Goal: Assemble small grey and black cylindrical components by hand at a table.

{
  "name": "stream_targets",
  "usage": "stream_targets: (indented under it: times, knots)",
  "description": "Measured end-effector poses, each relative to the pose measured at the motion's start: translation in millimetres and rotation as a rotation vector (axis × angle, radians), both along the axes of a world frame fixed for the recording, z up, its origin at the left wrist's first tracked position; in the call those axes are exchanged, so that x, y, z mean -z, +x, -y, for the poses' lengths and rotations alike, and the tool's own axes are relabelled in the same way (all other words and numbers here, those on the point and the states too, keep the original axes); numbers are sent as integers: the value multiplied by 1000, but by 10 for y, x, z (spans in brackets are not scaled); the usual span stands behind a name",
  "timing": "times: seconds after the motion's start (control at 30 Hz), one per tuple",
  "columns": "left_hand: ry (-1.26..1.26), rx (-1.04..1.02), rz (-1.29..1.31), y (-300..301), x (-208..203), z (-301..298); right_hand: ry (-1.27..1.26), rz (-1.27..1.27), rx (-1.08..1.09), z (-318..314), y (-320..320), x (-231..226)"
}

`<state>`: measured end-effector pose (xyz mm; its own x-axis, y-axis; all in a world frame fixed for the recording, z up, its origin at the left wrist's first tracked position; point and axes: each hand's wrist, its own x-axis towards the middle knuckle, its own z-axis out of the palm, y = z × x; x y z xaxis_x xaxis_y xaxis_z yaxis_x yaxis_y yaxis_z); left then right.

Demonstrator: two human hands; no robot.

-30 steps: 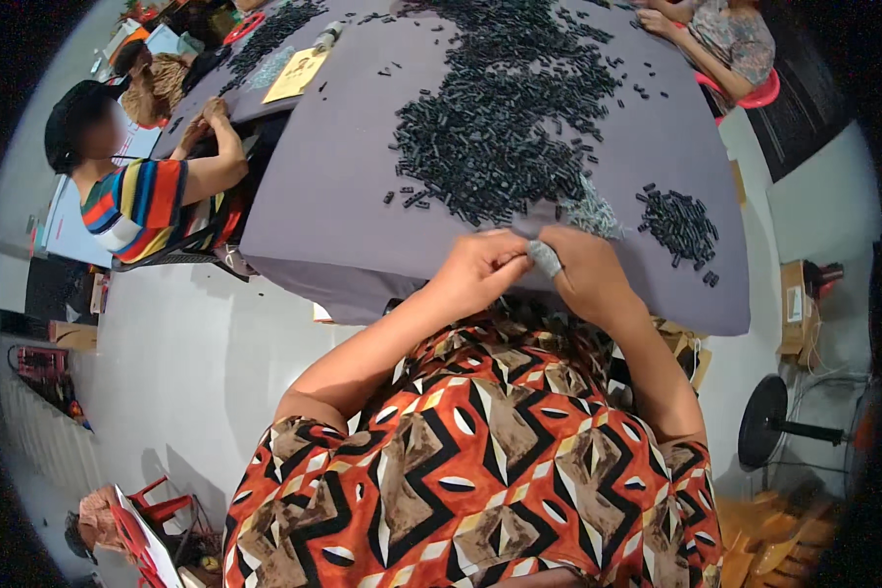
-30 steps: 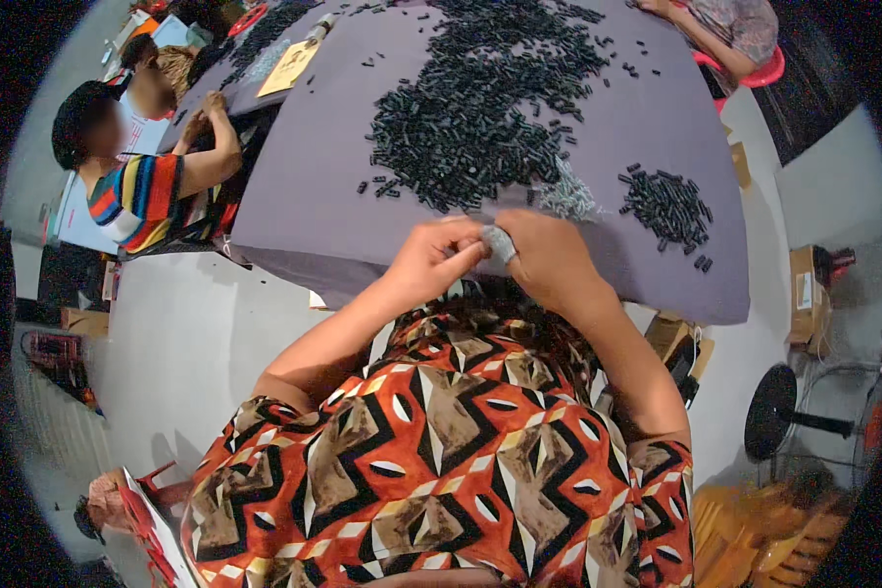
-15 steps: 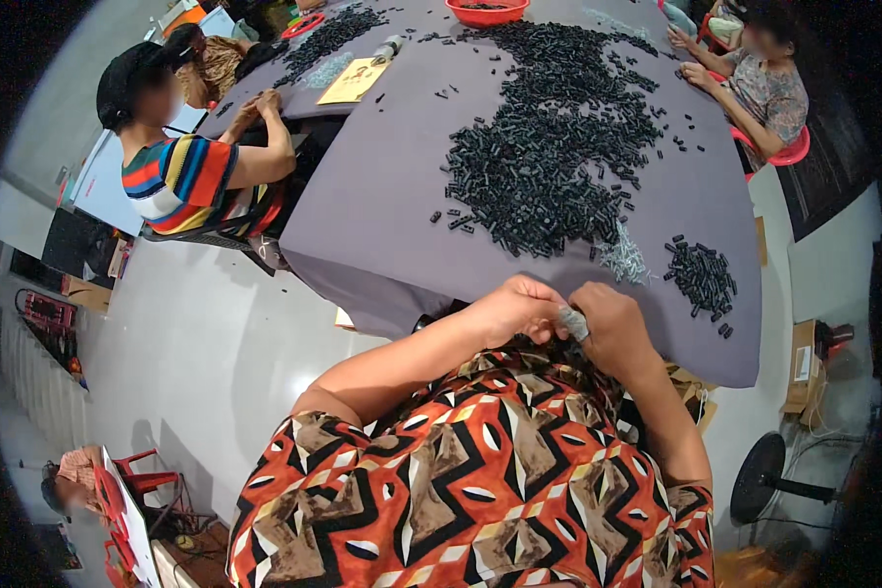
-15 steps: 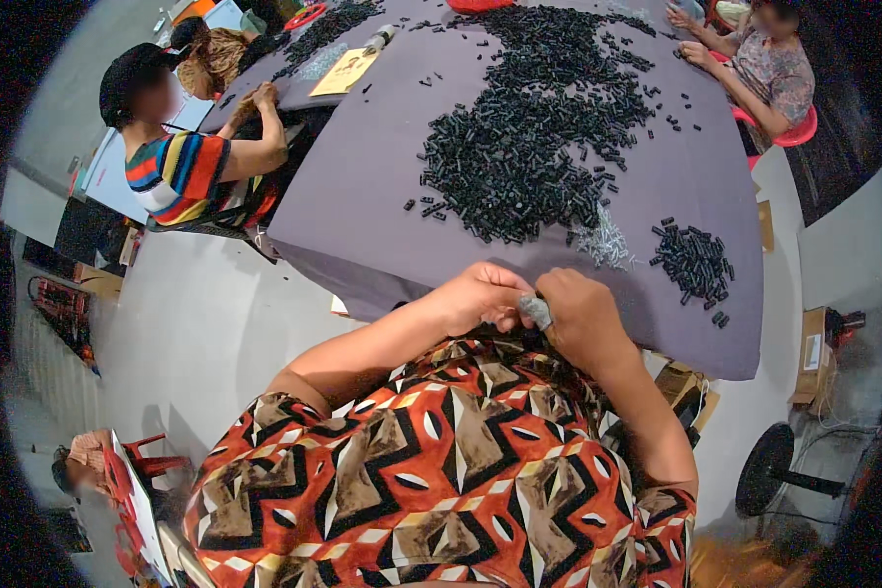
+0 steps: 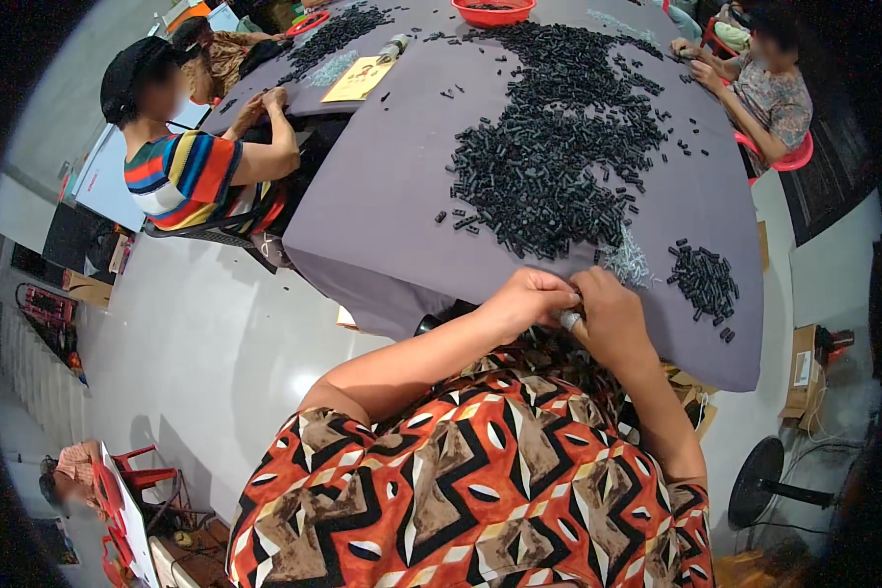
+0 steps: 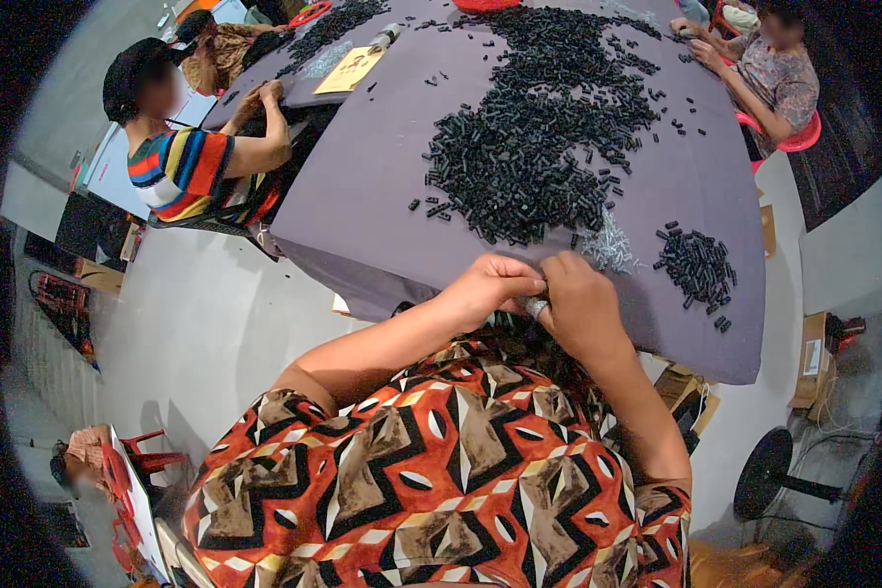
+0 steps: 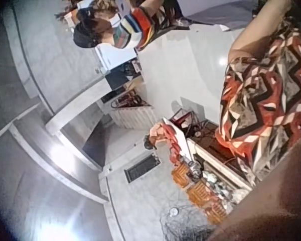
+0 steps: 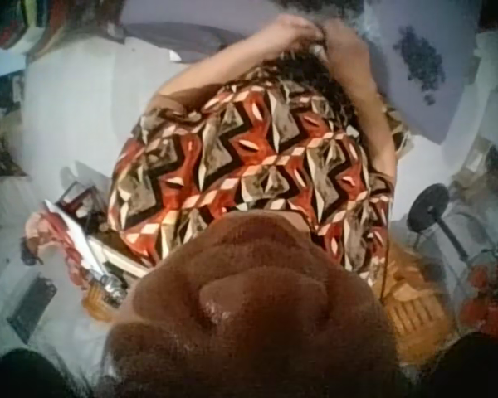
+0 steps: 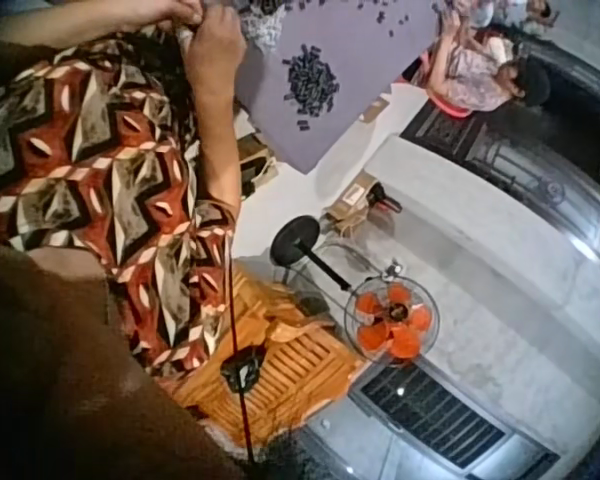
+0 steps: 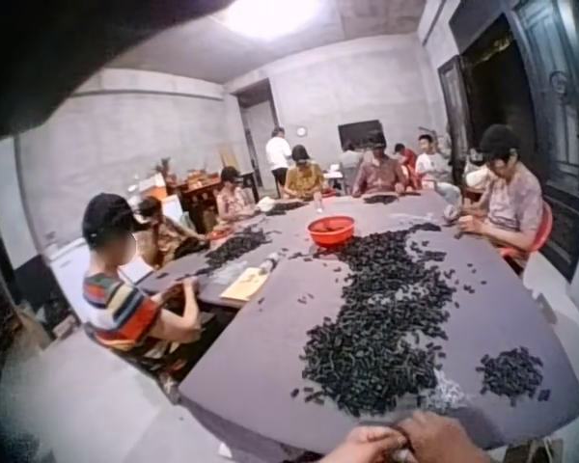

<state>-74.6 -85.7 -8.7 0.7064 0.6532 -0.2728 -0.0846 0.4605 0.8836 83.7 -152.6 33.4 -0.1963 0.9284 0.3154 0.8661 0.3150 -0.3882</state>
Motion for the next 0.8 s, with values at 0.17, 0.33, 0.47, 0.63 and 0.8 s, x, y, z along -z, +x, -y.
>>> stream_targets:
  times: [0.17,0.33,0.47,0.63,0.8]
  knots:
    - [43,8,-21,4,67,-28,-19,-47,54,10,-10,29]
    - [40,-20,-72,48,69,-15,-13,-5,84,13,1,155]
    - [41,-5,-126,67,57,-50,25,0,92,13,10,311]
    - [72,43,-131,-10,112,-136,150,-60,58,-37,-35,468]
    - [72,44,-175,-37,68,-100,171,-89,139,4,-78,522]
